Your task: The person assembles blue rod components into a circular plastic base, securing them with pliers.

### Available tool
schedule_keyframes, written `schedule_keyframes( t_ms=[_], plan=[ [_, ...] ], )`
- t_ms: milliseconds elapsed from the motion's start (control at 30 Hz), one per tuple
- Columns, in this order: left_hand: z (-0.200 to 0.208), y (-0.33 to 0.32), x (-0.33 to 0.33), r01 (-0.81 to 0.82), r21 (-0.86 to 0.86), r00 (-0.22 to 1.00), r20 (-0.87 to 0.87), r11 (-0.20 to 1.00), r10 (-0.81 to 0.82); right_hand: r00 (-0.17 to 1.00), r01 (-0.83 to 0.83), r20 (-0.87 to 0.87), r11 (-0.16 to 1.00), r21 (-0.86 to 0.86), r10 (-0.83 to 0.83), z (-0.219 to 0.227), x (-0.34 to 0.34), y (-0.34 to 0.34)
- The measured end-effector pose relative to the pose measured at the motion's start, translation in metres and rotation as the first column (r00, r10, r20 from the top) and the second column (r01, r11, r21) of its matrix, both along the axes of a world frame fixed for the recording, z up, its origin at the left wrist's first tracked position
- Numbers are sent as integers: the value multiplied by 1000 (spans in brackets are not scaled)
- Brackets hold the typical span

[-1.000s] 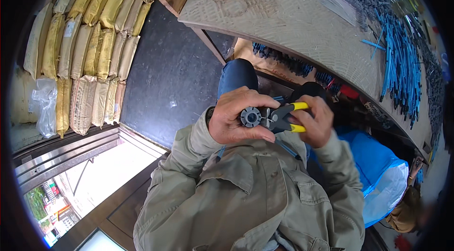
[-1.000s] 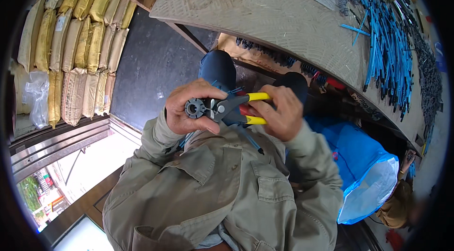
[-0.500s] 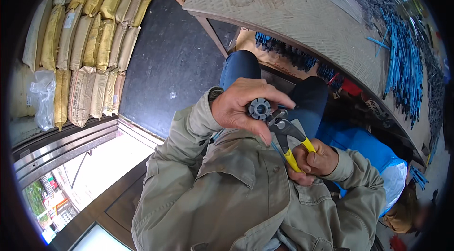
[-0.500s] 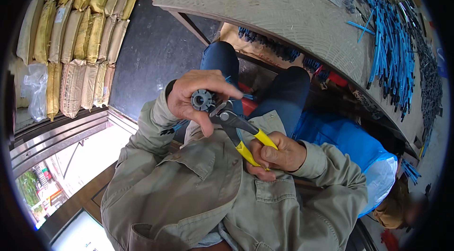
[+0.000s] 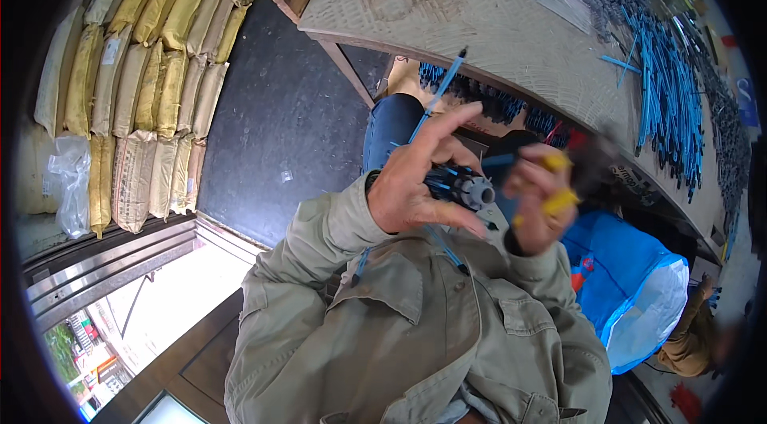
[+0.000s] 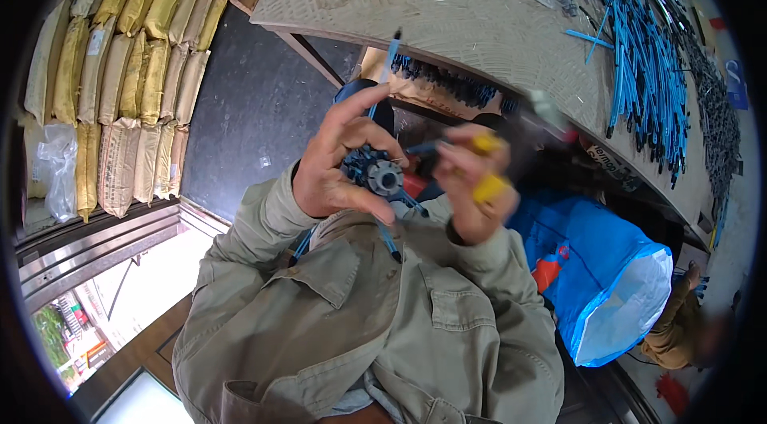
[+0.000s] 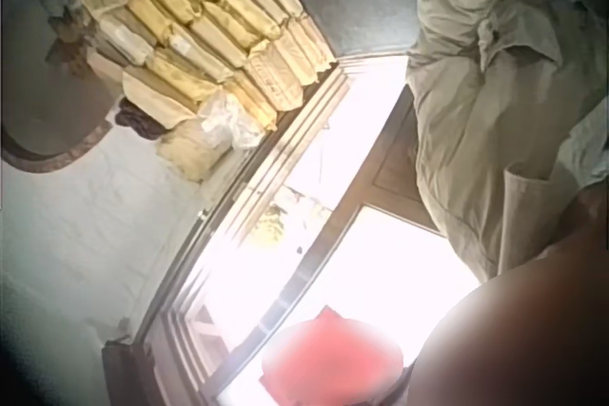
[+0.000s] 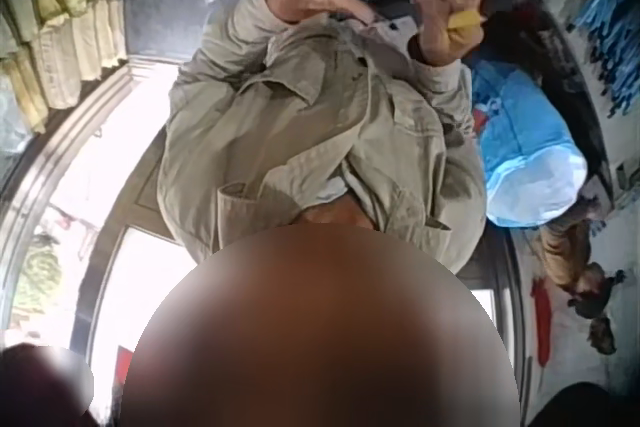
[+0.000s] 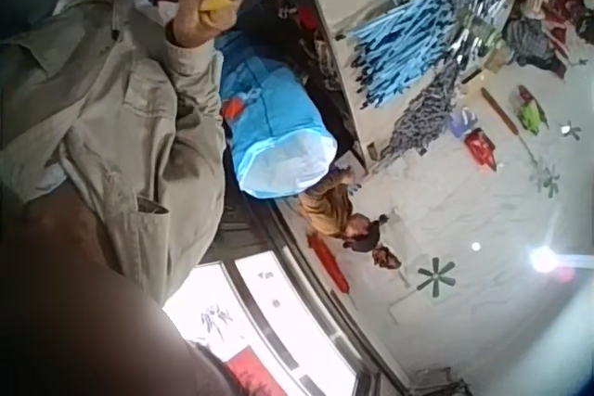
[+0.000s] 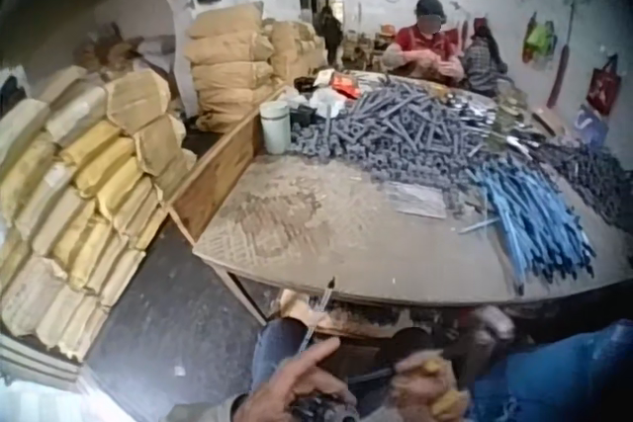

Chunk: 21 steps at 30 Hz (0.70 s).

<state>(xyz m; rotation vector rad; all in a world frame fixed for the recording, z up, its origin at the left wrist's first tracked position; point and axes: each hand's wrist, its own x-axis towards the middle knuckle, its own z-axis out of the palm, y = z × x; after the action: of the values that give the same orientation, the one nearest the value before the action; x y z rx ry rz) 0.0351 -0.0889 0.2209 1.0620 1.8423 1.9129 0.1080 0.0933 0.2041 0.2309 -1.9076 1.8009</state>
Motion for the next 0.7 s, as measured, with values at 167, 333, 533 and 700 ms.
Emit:
schedule_keyframes(
  t_ms=[167,333,533,700],
  plan=[
    [-2,-31,-2,-1,145,991,132,989,-18,933,296,-243,950,102,-265,18,15,59],
    [-4,-34,-1,82,241,995,43,967,-95,970,-16,239,962,273,-52,-45,3,29],
    [-5,-28,6,118,191,993,-8,974,-119,886,-447,54,879,-169,461,-58,-30,-30],
    [9,-46,2,-219,58,976,17,974,218,848,-500,154,861,-86,508,-55,-27,-21]
  ],
)
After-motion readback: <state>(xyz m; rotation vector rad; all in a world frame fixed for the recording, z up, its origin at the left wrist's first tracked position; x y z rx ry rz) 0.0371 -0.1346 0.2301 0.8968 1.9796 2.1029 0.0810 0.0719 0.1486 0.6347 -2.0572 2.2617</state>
